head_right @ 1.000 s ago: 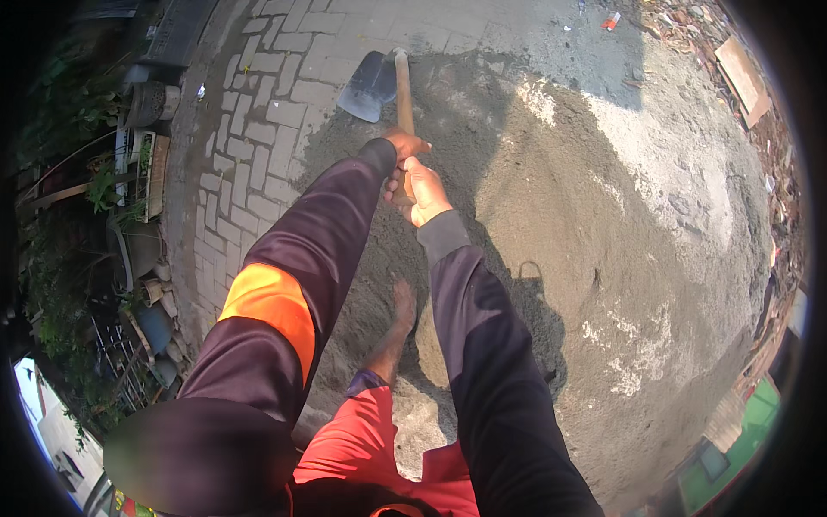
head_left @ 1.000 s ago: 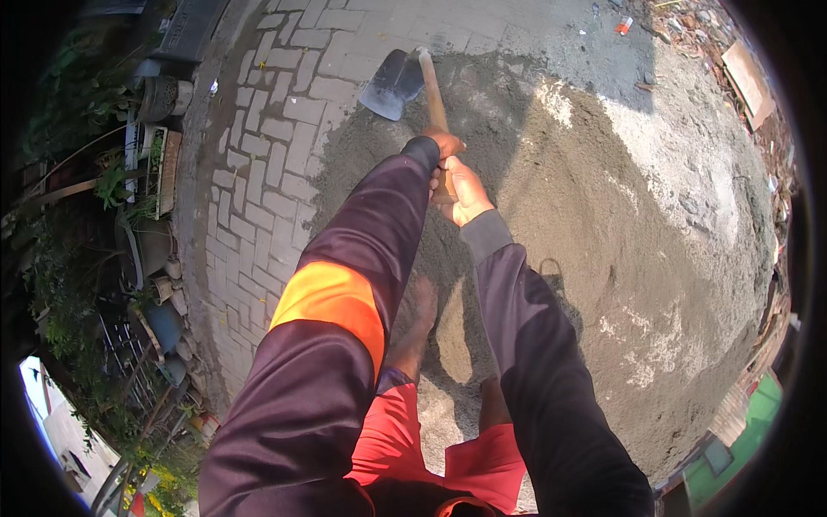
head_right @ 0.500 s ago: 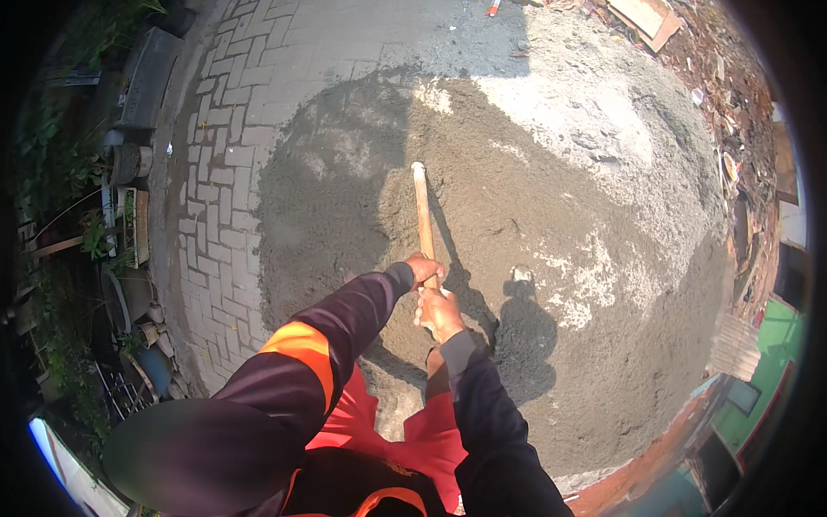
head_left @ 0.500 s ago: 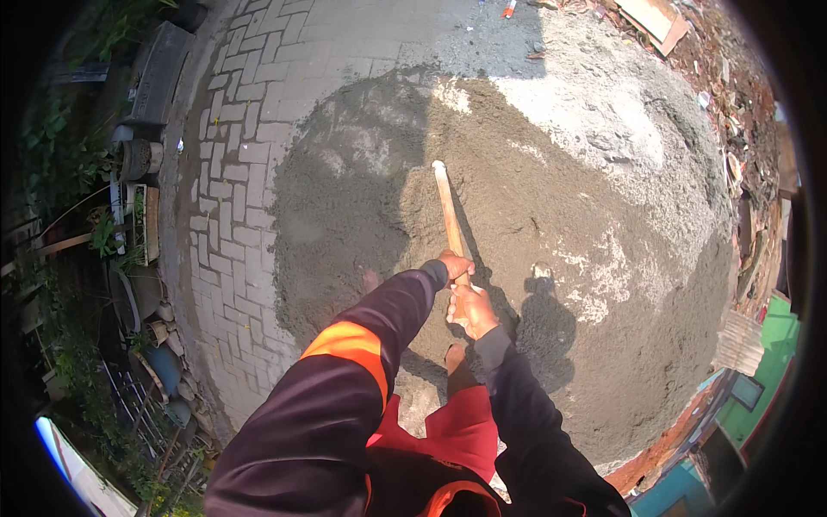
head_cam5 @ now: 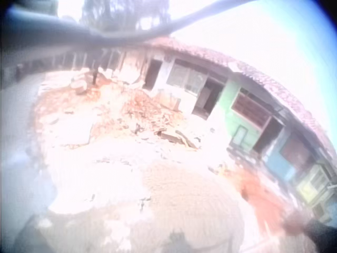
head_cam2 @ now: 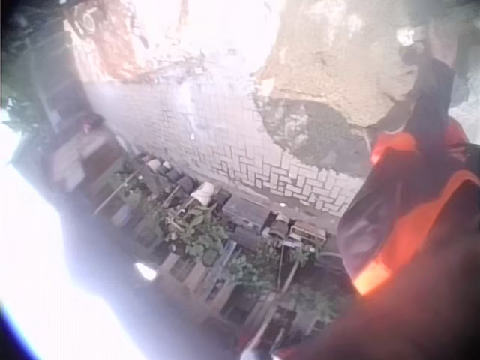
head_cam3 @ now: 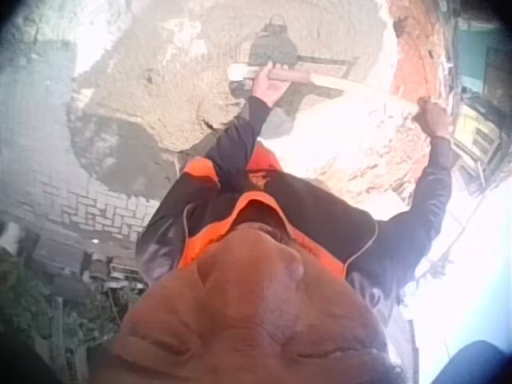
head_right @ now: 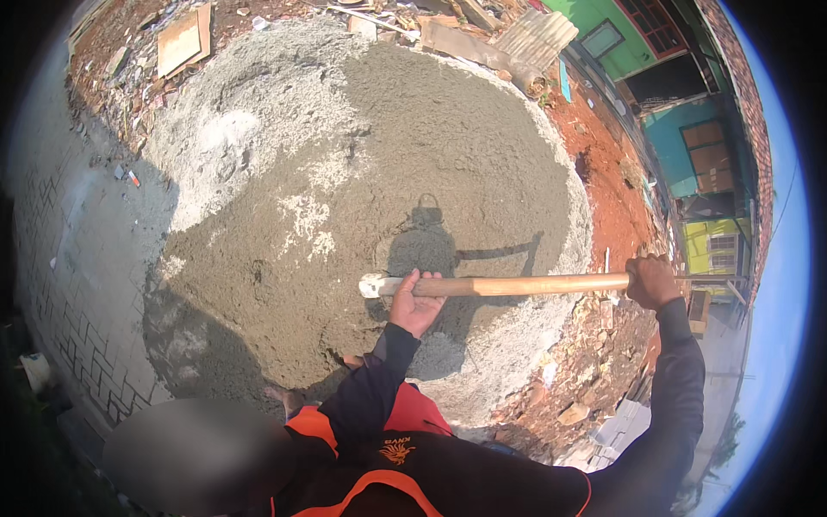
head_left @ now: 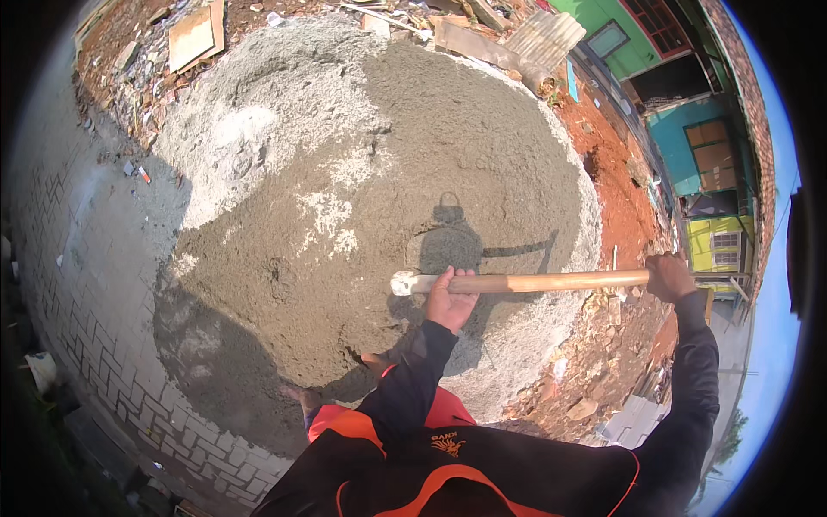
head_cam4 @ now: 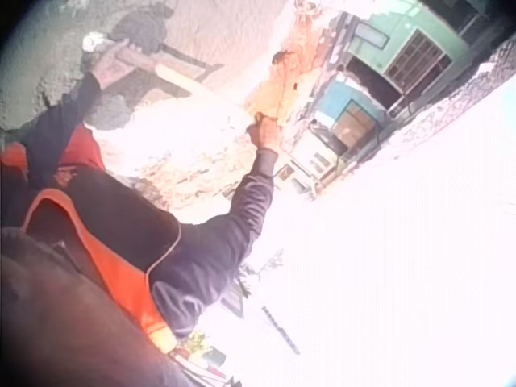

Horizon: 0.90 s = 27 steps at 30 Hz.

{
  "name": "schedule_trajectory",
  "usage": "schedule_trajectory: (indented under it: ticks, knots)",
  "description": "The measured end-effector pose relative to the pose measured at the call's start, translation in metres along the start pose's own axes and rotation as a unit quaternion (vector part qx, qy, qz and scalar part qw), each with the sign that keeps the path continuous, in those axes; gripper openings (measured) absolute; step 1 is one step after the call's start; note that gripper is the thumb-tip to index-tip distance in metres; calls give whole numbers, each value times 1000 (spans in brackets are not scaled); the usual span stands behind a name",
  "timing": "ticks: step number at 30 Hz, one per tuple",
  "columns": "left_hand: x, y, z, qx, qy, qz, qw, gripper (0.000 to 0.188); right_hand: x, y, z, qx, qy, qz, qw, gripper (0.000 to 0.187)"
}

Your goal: The person mixes a pile of sand and cement on a paved outdoor area using a hoe, repeatedly turning the dry mixture over.

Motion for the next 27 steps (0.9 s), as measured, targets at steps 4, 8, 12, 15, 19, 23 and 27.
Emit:
schedule_trajectory:
  ticks: [4, 8, 12, 15, 19, 23, 27]
  knots:
    - [138, -46, -5, 85, 148, -20, 985, 15, -143, -48, -42, -159, -168, 19, 973, 3]
    - [64, -29, -43, 120, 66, 62, 989, 13, -73, -103, -12, -90, -61, 84, 991, 10]
    - [-166, 70, -96, -12, -131, 80, 988, 18, 188, -124, 39, 109, 167, 158, 967, 32]
    - [-291, 166, -162, -57, -260, 82, 960, 17, 354, -170, -4, 261, 318, 204, 888, 39]
    - [-398, 246, -261, -182, -361, 52, 913, 19, 527, -171, -77, 331, 425, 243, 807, 44]
    - [-489, 330, -387, -208, -455, 20, 866, 25, 738, -154, -138, 298, 554, 229, 743, 46]
    - [-563, 396, -497, -246, -532, -14, 810, 27, 956, -151, -213, 264, 583, 146, 755, 50]
Point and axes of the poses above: each hand's wrist, its own z-axis towards the middle knuckle, its own y-axis out of the back of the hand, x = y × z, the point moved 7 cm from there along z, towards the middle knuckle, and after that the axes turned 12 degrees about x, right-handed, at the moved point
